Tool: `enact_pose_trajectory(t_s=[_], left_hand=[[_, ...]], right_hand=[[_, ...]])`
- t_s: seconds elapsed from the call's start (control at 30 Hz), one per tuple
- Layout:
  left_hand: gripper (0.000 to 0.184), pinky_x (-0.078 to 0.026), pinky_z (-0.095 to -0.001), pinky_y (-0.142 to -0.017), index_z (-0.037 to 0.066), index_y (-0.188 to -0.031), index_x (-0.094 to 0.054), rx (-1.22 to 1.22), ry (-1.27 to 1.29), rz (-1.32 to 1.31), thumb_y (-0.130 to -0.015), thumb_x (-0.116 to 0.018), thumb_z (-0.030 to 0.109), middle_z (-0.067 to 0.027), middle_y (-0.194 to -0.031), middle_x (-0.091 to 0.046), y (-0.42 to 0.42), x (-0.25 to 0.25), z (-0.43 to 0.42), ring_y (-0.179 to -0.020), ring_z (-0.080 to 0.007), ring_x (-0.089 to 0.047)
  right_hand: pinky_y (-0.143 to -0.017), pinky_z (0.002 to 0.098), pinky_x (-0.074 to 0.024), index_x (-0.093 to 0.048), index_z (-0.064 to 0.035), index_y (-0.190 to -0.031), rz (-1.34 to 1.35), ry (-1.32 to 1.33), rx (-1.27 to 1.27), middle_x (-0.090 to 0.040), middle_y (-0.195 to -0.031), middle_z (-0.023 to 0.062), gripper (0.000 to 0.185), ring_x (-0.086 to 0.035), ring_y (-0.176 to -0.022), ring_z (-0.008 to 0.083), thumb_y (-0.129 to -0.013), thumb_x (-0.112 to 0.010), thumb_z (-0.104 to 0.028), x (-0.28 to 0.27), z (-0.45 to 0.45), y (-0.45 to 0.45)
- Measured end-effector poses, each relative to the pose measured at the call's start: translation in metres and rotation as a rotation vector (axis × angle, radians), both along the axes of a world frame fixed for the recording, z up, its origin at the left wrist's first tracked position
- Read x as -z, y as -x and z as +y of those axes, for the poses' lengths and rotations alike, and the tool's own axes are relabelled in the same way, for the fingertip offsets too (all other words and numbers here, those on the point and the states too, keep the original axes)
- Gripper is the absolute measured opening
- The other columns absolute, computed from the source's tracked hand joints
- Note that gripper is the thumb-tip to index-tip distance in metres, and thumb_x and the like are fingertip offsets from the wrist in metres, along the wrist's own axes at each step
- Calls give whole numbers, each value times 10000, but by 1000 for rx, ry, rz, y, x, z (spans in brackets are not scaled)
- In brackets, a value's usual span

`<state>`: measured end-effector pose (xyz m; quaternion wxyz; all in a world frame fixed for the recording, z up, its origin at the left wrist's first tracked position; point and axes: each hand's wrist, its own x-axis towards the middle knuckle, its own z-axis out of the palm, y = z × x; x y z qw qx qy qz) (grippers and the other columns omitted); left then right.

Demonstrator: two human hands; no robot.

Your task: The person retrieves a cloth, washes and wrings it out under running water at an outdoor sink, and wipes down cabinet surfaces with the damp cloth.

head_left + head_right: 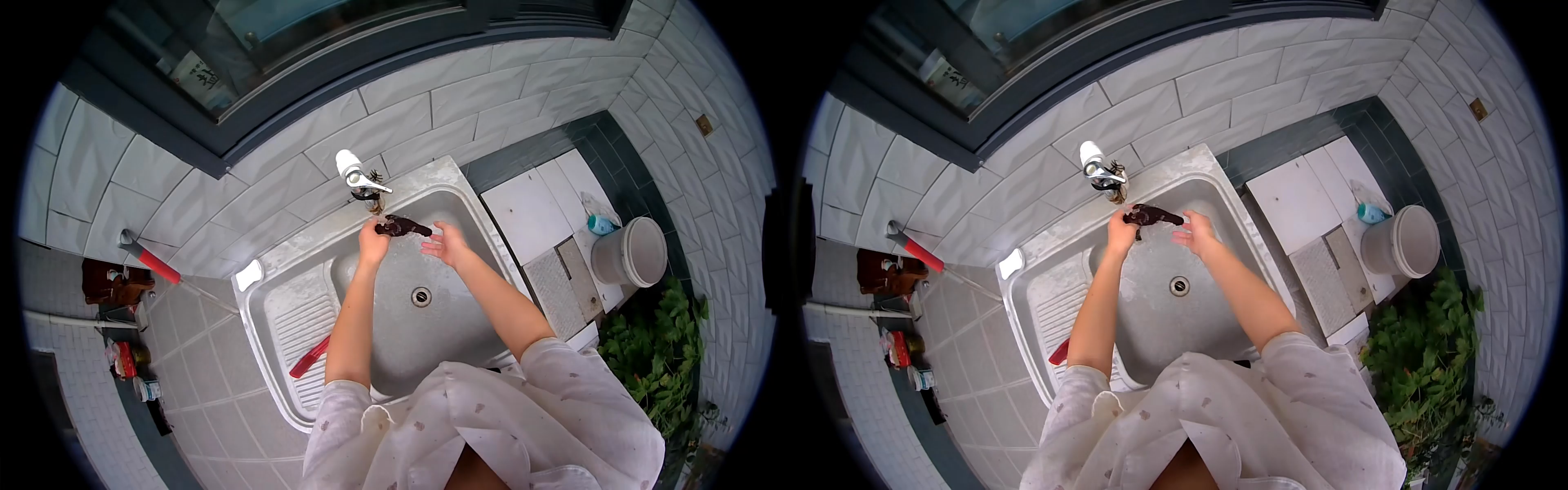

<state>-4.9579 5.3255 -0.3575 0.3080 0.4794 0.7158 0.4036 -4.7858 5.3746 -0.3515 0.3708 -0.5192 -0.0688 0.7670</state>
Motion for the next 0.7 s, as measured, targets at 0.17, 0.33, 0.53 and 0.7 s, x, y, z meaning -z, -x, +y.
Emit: enact_pose_trajectory(t_s=[0.17, 0.33, 0.53, 0.7], left_hand=[[407, -405, -292, -700, 14, -985, -460, -106, -135, -809, -583, -476, -49, -75, -860, -518, -13, -14, -10, -793, -181, -505], [480, -367, -287, -765, 24, -1065, -422, -8, -144, -21, -635, -564, 183, -116, -1002, -464, -10, -30, -24, -905, -227, -455], [363, -397, -287, -722, 14, -958, -536, 132, -496, -97, -655, -673, 161, -112, -942, -530, -11, -25, -17, -844, -215, -504], [148, -426, -255, -606, -12, -809, -550, -186, -282, -659, -742, -590, 113, -75, -698, -570, -33, -33, -3, -605, -158, -528]], right_hand=[[-818, 560, -368, -423, -66, -1114, 349, 148, -420, -355, -1202, 196, 406, -486, -931, 387, -806, -412, -331, -26, -10, 37], [-770, 449, -429, -496, -96, -1012, 333, 30, -391, -521, -999, 112, 347, -524, -893, 246, -824, -336, -341, -16, -1, 66], [-613, 298, -471, -499, -170, -876, 322, 295, -561, -552, -823, -7, 262, -547, -725, 126, -810, -425, -412, -12, -11, 71], [-504, 302, -452, -531, -159, -855, 55, 189, -373, -567, -745, 9, 342, -558, -644, 144, -821, -363, -455, -19, -22, 83]])
